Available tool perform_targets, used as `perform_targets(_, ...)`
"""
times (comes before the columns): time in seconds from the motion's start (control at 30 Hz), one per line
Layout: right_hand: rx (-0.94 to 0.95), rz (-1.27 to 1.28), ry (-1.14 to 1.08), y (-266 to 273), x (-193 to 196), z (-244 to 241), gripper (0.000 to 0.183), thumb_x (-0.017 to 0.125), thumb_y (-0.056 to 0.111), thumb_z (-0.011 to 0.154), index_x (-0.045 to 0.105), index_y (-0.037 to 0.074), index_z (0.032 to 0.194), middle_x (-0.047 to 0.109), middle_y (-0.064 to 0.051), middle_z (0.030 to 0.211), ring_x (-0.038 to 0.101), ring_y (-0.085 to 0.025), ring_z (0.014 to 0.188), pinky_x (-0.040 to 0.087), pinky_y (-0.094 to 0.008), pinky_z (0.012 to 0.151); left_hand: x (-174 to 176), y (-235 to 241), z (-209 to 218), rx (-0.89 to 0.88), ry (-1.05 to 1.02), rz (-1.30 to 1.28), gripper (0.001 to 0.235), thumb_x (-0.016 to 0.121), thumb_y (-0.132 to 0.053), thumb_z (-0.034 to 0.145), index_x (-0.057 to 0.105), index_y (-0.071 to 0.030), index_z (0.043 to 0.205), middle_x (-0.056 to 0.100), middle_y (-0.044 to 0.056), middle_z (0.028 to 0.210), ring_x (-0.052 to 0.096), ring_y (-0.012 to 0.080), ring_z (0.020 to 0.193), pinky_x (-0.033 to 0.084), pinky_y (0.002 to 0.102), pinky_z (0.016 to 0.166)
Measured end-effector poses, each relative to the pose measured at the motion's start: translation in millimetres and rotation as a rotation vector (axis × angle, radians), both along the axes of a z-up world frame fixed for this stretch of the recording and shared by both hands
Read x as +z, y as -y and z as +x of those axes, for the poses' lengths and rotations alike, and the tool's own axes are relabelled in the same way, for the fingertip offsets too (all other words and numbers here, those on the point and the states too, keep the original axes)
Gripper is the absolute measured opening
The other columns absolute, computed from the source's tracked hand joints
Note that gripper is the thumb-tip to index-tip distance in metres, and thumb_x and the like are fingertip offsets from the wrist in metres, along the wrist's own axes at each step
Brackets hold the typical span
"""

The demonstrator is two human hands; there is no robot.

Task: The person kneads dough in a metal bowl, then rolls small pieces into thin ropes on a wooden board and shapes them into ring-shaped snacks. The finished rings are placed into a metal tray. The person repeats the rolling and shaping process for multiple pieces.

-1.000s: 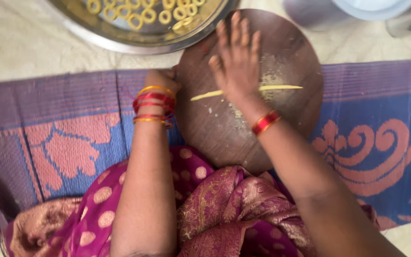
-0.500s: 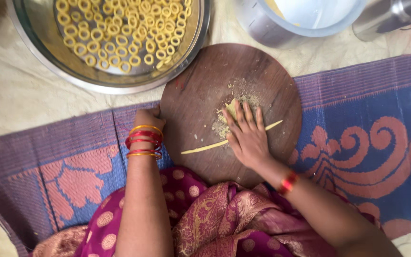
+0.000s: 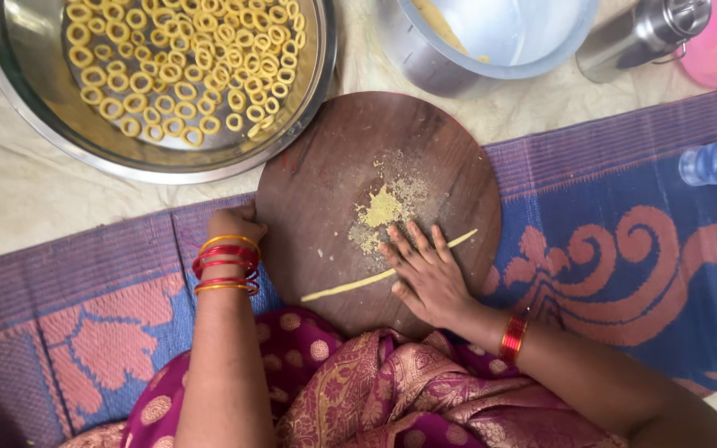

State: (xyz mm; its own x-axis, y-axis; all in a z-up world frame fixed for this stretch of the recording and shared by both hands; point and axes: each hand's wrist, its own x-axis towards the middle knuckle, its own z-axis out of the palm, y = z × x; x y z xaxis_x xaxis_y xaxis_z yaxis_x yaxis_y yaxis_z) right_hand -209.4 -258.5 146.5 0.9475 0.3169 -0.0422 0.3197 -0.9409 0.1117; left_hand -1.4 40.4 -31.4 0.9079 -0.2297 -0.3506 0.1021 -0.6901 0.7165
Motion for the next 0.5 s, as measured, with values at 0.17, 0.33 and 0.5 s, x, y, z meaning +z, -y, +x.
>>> perform_targets(0.17,-0.208,-0.023,-0.014,9,-7,104,0.068,-0.002,0.047,0.104,0.015,0.015,0.162,0.005,-0.016,0.173,0.003,-0.033,0.158,-0.004,-0.054,0.129,26,2,-3,0.034,-0.001,0.106,0.054,0.083,-0.018,0.076,0.071,-0.019,0.129,0.071,0.021,0.111,0.07,0.0358,0.105,0.055,0.04,0.09)
perform_targets(0.33,-0.316,0.126,0.081,19,5,140,0.08,0.011,0.056,0.106,0.012,0.002,0.165,0.003,-0.02,0.172,0.006,-0.035,0.16,-0.004,-0.051,0.127,38,6,-6,0.051,-0.02,0.12,0.051,0.084,-0.021,0.078,0.072,-0.017,0.127,0.072,0.02,0.112,0.071,0.0359,0.105,0.055,0.04,0.091)
perform_targets(0.5,-0.091,0.22,-0.025,12,9,18,0.077,0.011,0.053,0.11,0.01,-0.004,0.161,0.006,-0.025,0.171,0.005,-0.039,0.16,-0.002,-0.054,0.13,22,4,-6,0.092,-0.041,0.012,0.054,0.084,-0.017,0.076,0.07,-0.015,0.129,0.072,0.02,0.116,0.072,0.0329,0.107,0.055,0.038,0.092)
